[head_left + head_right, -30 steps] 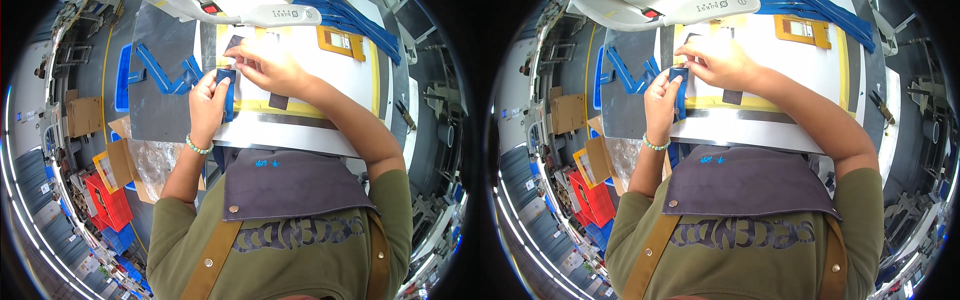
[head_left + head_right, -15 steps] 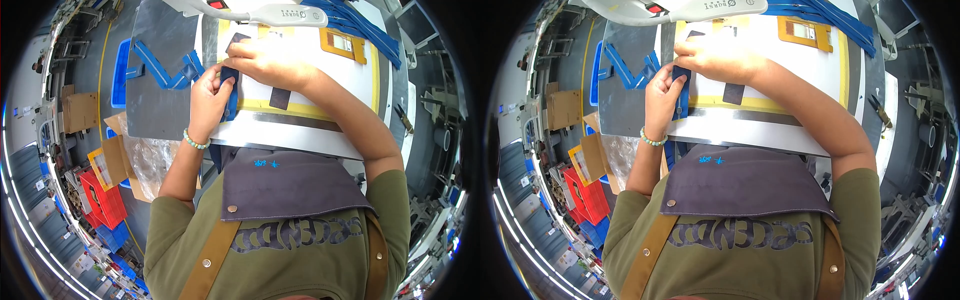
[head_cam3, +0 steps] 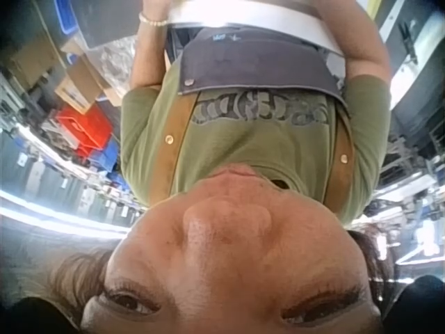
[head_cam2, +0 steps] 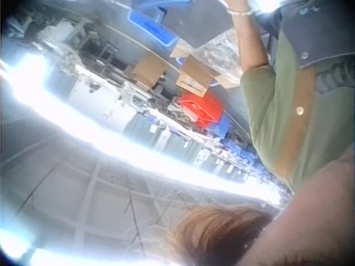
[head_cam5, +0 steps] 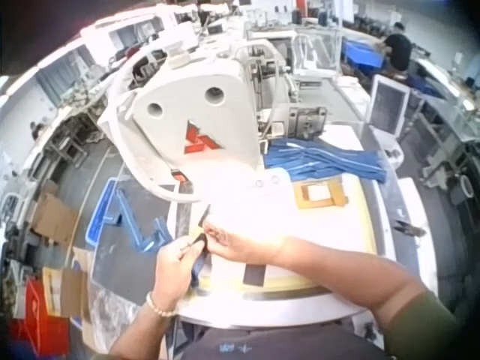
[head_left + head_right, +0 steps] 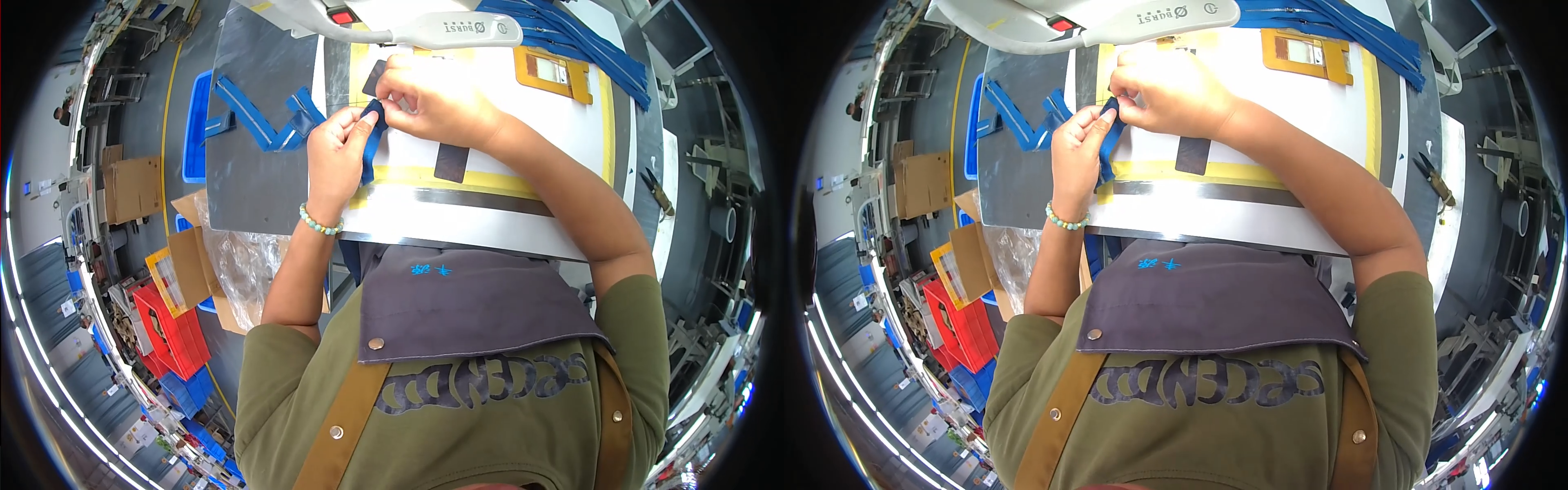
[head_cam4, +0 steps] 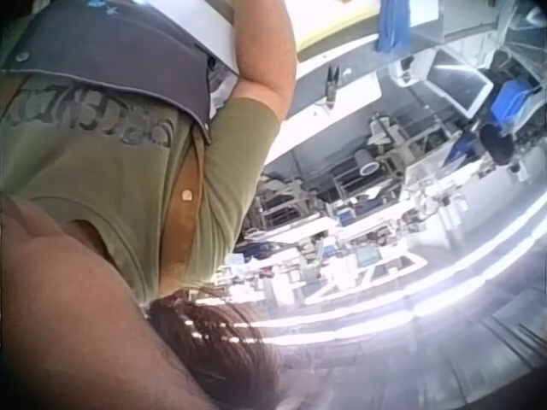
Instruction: Sewing blue zippers onto small black leather rectangles using an industrial sewing machine.
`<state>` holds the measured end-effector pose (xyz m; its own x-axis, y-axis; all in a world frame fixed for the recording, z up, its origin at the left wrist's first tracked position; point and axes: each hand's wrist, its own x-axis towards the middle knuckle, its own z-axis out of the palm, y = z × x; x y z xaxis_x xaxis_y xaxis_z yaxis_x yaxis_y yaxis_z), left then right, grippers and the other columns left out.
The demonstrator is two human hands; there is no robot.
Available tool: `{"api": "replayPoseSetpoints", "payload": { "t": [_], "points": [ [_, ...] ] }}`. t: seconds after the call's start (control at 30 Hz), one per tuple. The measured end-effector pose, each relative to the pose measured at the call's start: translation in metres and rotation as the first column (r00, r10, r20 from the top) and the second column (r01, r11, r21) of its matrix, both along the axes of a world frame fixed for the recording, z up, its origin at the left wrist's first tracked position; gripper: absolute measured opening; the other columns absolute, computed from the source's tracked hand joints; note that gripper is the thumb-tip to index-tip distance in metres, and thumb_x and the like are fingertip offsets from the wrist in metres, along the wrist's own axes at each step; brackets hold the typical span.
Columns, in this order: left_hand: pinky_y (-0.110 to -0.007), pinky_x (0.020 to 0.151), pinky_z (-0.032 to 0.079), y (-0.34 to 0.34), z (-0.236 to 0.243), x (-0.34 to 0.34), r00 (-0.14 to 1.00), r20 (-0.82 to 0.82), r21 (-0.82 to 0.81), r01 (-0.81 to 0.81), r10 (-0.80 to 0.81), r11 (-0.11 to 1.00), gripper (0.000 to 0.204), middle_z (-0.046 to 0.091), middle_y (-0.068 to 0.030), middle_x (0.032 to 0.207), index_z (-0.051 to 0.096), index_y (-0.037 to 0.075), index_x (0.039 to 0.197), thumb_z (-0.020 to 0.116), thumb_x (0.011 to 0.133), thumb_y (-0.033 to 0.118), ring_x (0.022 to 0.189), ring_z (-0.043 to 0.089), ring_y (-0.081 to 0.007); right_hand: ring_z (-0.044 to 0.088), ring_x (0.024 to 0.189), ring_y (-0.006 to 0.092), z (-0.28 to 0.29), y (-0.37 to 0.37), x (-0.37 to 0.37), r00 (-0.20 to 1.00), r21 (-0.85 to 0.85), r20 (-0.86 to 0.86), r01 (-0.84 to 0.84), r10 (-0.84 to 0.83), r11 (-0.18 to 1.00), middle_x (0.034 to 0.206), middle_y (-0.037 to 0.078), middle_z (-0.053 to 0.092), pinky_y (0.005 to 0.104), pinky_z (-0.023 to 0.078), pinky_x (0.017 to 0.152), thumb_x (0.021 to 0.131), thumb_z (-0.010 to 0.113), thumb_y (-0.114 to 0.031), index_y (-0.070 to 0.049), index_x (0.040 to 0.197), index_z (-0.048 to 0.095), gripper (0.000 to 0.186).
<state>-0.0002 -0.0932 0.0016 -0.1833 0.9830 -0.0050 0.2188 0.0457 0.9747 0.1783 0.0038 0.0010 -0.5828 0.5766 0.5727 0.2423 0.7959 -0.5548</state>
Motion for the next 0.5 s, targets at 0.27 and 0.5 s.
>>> {"api": "replayPoseSetpoints", "payload": {
  "t": [0.27, 0.5],
  "points": [
    [-0.019, 0.058, 0.037, 0.005, 0.021, 0.018, 0.968, 0.247, -0.198, 0.103, -0.052, 0.975, 0.015, 0.066, 0.0077, 0.083, 0.074, -0.001, 0.104, 0.068, 0.102, 0.012, 0.068, 0.048, 0.0021, 0.067, 0.071, 0.0214, -0.001, 0.002, 0.012, 0.994, -0.186, -0.015, 0.101, -0.106, 0.977, 0.076, 0.005, 0.065, 0.0339, 0.056, 0.068, 0.081, 0.074, -0.017, -0.008, 0.085, 0.068, 0.012],
    [-0.017, 0.059, 0.038, 0.009, 0.009, 0.036, 0.964, 0.25, -0.068, 0.115, -0.095, 0.991, 0.007, 0.062, 0.0087, 0.081, 0.069, 0.004, 0.102, 0.07, 0.102, 0.011, 0.066, 0.048, 0.0028, 0.067, 0.072, 0.0196, 0.028, -0.014, 0.07, 0.989, -0.271, -0.027, 0.135, -0.147, 0.953, 0.075, 0.01, 0.069, 0.0318, 0.053, 0.065, 0.084, 0.074, -0.013, -0.001, 0.087, 0.073, 0.013]
  ]
}}
